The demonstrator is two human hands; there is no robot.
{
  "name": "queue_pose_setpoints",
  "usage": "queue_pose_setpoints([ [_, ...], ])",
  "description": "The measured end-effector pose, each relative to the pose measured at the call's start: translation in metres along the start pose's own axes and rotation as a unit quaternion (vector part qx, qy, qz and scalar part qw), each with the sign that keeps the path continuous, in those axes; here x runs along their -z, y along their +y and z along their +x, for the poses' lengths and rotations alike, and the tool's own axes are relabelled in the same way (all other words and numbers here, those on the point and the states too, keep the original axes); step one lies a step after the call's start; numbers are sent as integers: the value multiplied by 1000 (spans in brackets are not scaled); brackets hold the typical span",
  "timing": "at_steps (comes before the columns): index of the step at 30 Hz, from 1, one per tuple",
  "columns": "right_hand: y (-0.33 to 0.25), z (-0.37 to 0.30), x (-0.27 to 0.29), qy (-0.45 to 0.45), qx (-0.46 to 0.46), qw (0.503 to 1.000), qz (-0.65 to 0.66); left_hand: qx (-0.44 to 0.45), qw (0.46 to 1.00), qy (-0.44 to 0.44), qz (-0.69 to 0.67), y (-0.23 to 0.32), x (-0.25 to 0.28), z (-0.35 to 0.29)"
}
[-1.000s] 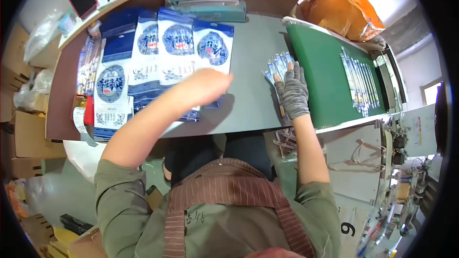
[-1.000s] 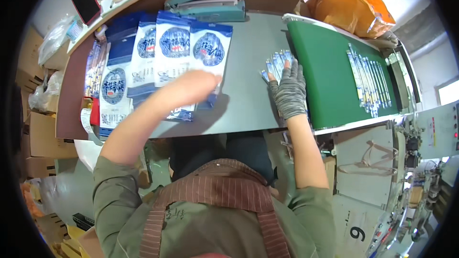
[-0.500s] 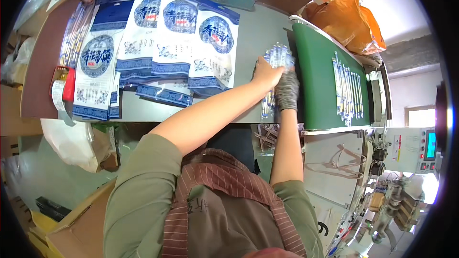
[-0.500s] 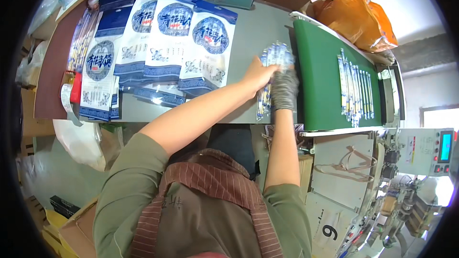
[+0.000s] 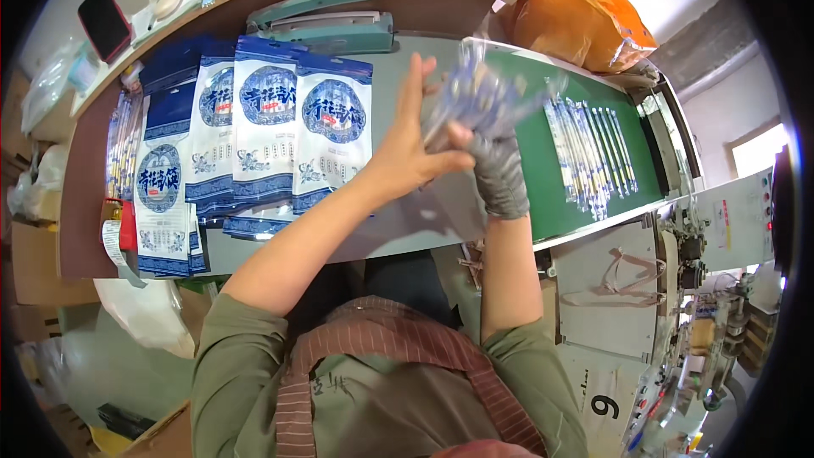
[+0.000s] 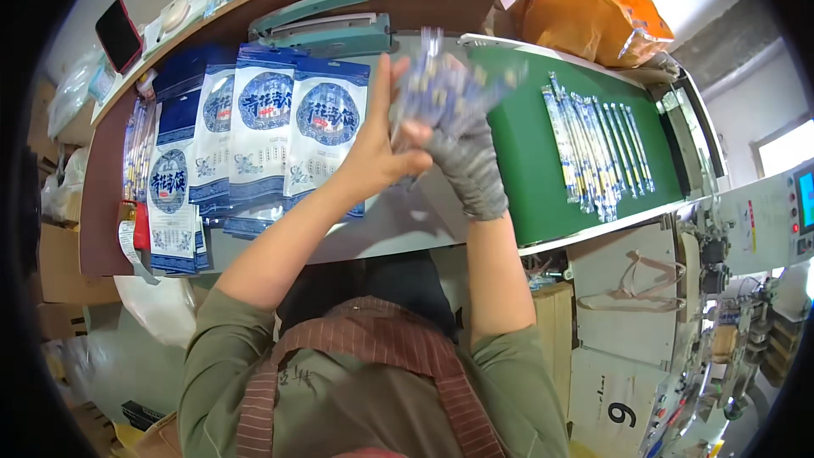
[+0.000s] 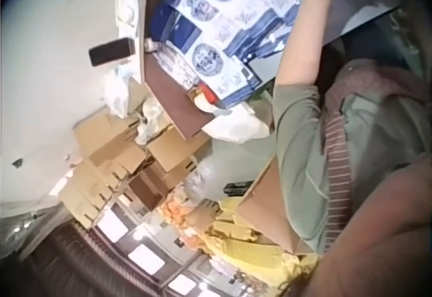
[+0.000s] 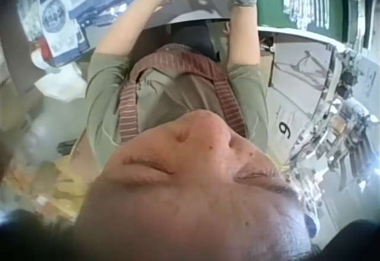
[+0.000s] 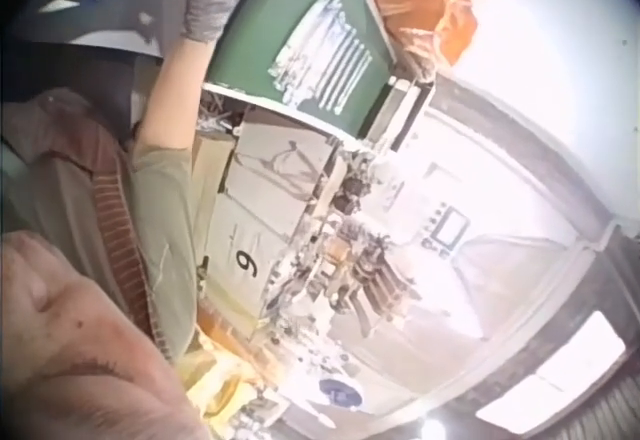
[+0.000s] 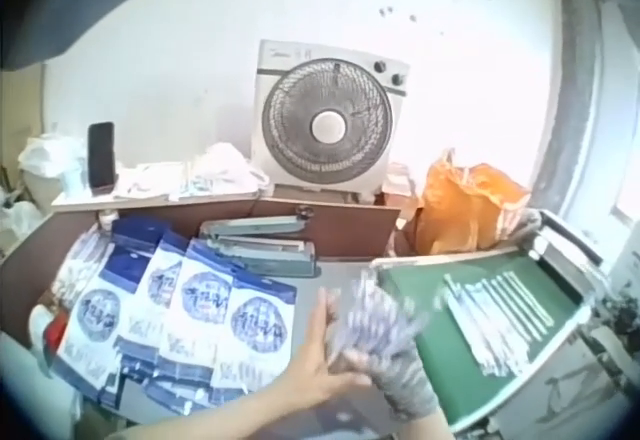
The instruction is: Packaging small sealed bags containing stick-like products into a cardboard box on an assembly line.
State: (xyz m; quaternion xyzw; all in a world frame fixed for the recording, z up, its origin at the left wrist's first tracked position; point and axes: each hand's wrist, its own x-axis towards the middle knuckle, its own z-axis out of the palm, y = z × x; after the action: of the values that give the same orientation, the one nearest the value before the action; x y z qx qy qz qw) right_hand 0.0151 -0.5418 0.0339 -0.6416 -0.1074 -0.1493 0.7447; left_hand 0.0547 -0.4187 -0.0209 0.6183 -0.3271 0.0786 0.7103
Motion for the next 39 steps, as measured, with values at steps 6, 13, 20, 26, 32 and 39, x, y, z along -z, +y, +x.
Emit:
queue_pose_setpoints([
  [6, 10, -45, -27, -36, -41, 992, -116, 139, 952, -245, 117, -28, 23, -53],
  [13, 11, -82, -42, -184, -193, 959, -95, 424, 799, -204, -373, 47, 26, -166],
  [20, 74, -107, -57, -115, -368, 918, 92, 199, 904, 79, 371, 89, 230, -150],
  [26, 93, -99, -85, -143, -347, 926, 50, 171, 620, 263, 719, 32, 455, -121],
  [32, 89, -92, -76, -105, -334, 935, 58, 245, 586, 261, 727, 29, 476, -95],
  [39, 85, -92, -89, -128, -348, 928, 44, 355, 621, 187, 673, 12, 478, -100],
])
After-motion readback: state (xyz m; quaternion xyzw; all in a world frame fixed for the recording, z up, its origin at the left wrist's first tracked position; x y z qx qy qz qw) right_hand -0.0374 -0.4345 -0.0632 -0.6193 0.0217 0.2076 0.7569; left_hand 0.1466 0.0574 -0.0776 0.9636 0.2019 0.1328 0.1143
